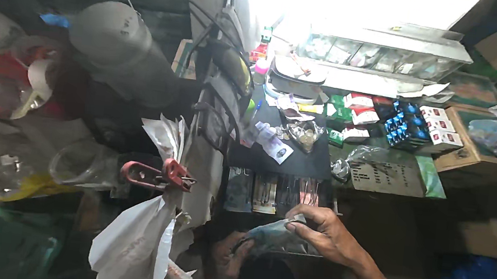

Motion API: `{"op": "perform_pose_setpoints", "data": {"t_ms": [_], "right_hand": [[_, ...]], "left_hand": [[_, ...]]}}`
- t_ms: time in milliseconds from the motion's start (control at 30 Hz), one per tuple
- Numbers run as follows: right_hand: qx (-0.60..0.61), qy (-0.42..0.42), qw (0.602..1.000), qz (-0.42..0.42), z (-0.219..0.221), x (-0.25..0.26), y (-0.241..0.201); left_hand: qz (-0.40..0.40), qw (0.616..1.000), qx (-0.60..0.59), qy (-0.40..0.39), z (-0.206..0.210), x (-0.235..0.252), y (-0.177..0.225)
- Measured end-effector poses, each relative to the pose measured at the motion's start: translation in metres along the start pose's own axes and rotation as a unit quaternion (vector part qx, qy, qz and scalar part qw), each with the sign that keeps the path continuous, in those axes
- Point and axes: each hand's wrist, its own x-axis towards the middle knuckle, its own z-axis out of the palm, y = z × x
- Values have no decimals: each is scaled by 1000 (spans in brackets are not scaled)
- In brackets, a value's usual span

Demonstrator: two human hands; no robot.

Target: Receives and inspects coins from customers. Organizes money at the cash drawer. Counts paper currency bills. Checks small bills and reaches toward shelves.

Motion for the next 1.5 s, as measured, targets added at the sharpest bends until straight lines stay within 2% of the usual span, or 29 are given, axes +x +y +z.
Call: {"op": "perform_pose_setpoints", "data": {"t_ms": [67, 200, 333, 433, 533, 600, 833, 900, 1067, 1133, 1300, 1500], "right_hand": [[1, -7, 1000, -9, 9, 4, 0], [-125, -83, 986, -74, 20, 16, 2], [-141, -126, 977, -101, 25, 30, -4], [-71, -43, 994, -69, 35, 35, 3], [-16, 77, 997, 16, 54, 32, 8], [-5, 131, 990, 45, 70, 25, 14], [-45, 267, 961, 52, 108, 15, 34], [-9, 259, 964, 63, 106, 15, 36], [122, 141, 974, 128, 94, 18, 31], [140, 128, 971, 148, 91, 25, 31], [99, 131, 965, 206, 83, 58, 42], [71, 111, 957, 260, 86, 95, 63]], "left_hand": [[-24, 999, 43, -1, -2, 1, -2], [62, 991, 102, -61, -6, 15, -4], [61, 989, 116, -62, -1, 17, 7], [29, 998, 57, -10, 7, 13, 6], [-78, 996, 1, 45, 10, 18, 10], [-139, 988, 5, 71, 8, 25, 10], [-178, 977, 72, 90, 8, 40, -5], [-191, 974, 86, 90, 8, 44, -6], [-206, 968, 108, 93, 9, 50, -11], [-203, 970, 98, 90, 10, 52, -12], [-165, 983, 25, 79, 13, 52, -21], [-160, 983, 69, 58, 8, 53, -23]]}}
